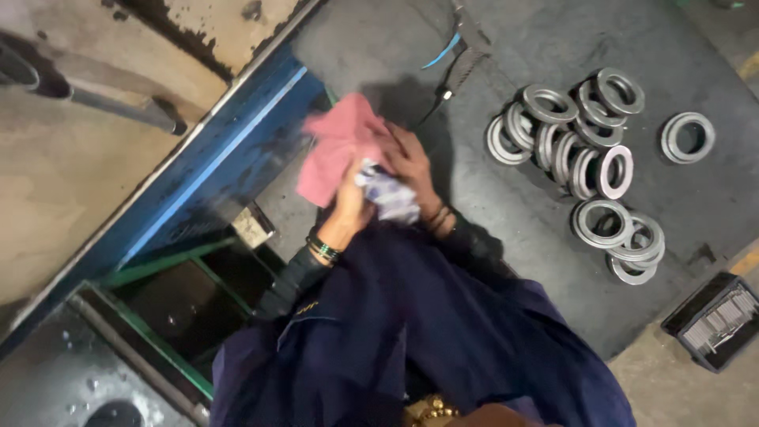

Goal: The person operates a lathe machine, removing machined metal rings from the chuck and placing them aside. They carry the rings by hand to a work table, stack them with other finished rings, and wipe the table surface with a cloth.

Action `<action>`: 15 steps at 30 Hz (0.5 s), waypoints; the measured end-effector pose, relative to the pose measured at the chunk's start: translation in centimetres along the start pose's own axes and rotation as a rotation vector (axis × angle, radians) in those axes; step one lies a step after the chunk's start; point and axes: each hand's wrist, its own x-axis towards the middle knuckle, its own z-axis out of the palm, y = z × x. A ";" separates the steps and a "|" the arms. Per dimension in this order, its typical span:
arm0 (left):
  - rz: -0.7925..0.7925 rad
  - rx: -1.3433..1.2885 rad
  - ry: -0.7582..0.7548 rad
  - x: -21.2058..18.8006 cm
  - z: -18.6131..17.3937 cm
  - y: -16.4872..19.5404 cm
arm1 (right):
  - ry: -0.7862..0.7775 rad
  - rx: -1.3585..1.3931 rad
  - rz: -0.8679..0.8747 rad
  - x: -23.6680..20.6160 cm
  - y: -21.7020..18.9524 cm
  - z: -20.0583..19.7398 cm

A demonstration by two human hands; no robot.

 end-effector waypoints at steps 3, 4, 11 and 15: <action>0.329 0.996 -0.075 -1.5 1.2 -2.4 | -0.160 0.346 0.222 -2.4 0.2 -0.9; 0.254 1.046 -0.070 -2.1 2.0 -3.0 | -0.195 0.428 0.242 -3.1 0.1 -1.0; 0.255 1.320 -0.069 -5.7 8.8 -1.0 | -0.212 0.660 0.332 -4.0 -1.3 -1.1; 0.351 1.558 -0.110 -9.1 9.1 1.7 | -0.094 0.770 0.315 -2.1 -0.8 -2.7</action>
